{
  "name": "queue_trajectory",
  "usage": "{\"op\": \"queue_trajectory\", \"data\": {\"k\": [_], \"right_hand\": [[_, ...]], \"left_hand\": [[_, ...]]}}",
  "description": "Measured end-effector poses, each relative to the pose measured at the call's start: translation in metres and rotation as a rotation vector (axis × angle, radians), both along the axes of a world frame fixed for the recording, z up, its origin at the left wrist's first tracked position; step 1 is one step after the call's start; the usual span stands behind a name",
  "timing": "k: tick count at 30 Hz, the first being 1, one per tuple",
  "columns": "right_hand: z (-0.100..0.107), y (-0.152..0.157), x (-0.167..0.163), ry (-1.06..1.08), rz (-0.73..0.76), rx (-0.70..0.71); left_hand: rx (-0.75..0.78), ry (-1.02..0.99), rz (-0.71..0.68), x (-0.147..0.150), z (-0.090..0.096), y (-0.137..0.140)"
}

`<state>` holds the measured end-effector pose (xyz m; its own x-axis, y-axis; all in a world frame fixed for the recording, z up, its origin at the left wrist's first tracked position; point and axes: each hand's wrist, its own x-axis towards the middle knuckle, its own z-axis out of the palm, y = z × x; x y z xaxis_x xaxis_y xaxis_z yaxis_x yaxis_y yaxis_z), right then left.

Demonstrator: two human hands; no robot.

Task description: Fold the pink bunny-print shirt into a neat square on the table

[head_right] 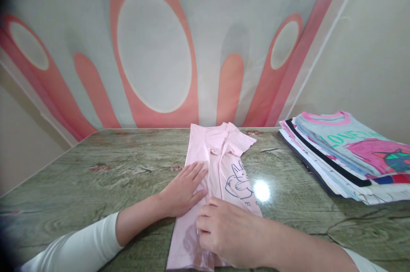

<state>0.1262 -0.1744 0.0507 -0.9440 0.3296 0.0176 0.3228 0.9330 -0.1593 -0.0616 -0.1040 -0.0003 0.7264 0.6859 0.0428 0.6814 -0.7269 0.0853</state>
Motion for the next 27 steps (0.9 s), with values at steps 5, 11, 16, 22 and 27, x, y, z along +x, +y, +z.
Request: {"op": "queue_trajectory", "data": {"k": [5, 11, 16, 22, 27], "right_hand": [[-0.005, -0.003, 0.000, 0.014, 0.022, -0.047], [-0.005, 0.011, 0.007, 0.131, -0.039, -0.233], [-0.003, 0.065, 0.012, 0.322, -0.364, -0.199], [-0.038, 0.137, 0.006, 0.156, -0.586, -0.020], [-0.052, 0.140, 0.006, 0.088, -0.597, -0.061]], "left_hand": [[-0.015, 0.007, 0.007, 0.001, 0.004, 0.001], [-0.030, 0.049, -0.009, 0.003, 0.006, -0.002], [-0.036, 0.052, -0.004, 0.005, 0.007, -0.005], [-0.065, 0.059, 0.004, 0.004, 0.015, -0.011], [-0.143, 0.073, -0.005, 0.001, 0.022, -0.023]]}}
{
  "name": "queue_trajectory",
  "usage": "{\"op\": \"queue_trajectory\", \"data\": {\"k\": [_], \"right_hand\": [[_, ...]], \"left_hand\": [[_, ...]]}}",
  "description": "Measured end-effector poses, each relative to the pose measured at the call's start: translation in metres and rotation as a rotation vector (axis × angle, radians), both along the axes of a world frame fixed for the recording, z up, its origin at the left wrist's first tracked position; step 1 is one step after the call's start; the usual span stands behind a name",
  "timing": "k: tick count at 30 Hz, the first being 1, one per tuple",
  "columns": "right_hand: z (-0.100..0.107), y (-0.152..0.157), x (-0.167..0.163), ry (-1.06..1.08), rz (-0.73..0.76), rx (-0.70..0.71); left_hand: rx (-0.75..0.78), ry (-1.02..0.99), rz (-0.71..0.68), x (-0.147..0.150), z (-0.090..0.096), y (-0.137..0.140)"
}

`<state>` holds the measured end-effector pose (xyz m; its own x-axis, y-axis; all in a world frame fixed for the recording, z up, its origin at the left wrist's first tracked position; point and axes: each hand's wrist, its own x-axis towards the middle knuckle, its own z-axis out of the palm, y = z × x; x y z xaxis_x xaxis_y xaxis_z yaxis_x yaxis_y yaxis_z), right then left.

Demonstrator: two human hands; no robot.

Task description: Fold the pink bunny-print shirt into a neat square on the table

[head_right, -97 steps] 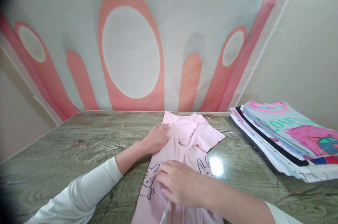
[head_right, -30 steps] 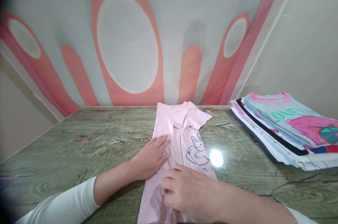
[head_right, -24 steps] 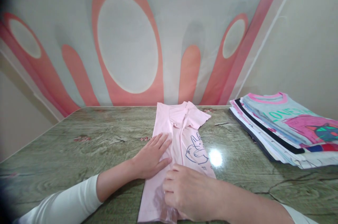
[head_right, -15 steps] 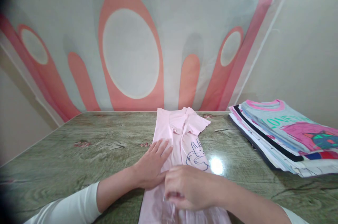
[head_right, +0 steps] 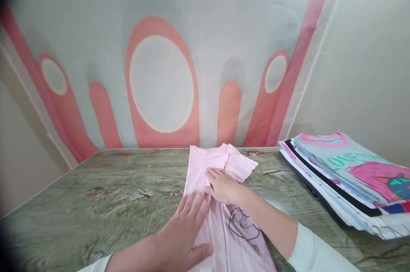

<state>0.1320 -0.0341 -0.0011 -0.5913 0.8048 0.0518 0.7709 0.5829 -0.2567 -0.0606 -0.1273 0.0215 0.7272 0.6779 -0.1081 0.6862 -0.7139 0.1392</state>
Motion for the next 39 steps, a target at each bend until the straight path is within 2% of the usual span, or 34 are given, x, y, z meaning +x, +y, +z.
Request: {"op": "queue_trajectory", "data": {"k": [7, 9, 11, 13, 16, 19, 21, 25, 30, 32, 34, 37, 39], "right_hand": [[0.017, -0.049, 0.009, 0.043, 0.024, -0.030], [0.023, -0.052, 0.015, 0.105, 0.084, -0.050], [0.028, -0.046, 0.025, 0.189, 0.115, -0.052], [0.027, -0.033, 0.036, 0.264, 0.054, 0.004], [0.016, -0.013, 0.050, 0.273, -0.079, 0.116], [-0.001, -0.005, 0.056, 0.153, -0.087, 0.092], [-0.010, -0.005, 0.057, 0.081, -0.094, 0.047], [-0.017, -0.007, 0.057, 0.030, -0.124, 0.007], [-0.013, -0.005, 0.057, 0.070, -0.108, -0.010], [-0.010, -0.002, 0.060, 0.155, -0.080, 0.016], [-0.007, 0.005, 0.069, 0.291, -0.109, 0.082], [-0.006, 0.022, 0.091, 0.444, -0.329, 0.217], [-0.011, 0.033, 0.107, 0.422, -0.507, 0.264]], "left_hand": [[-0.120, 0.073, -0.033, -0.009, -0.027, -0.019], [-0.149, 0.095, -0.044, -0.013, -0.025, -0.022], [-0.137, 0.070, -0.051, -0.015, -0.015, -0.017], [-0.058, 0.020, 0.008, -0.012, -0.002, 0.001], [0.067, 0.047, 0.150, 0.000, 0.004, 0.052], [0.219, 0.022, 0.208, 0.012, -0.011, 0.113], [0.266, 0.003, 0.224, 0.015, -0.025, 0.145], [0.258, -0.035, 0.249, 0.013, -0.042, 0.174], [0.217, -0.024, 0.324, 0.014, -0.037, 0.180], [0.188, 0.025, 0.388, 0.023, -0.029, 0.178], [0.177, 0.064, 0.388, 0.038, -0.020, 0.171], [0.126, 0.091, 0.220, 0.069, -0.007, 0.158], [0.073, 0.106, 0.121, 0.088, -0.003, 0.151]]}}
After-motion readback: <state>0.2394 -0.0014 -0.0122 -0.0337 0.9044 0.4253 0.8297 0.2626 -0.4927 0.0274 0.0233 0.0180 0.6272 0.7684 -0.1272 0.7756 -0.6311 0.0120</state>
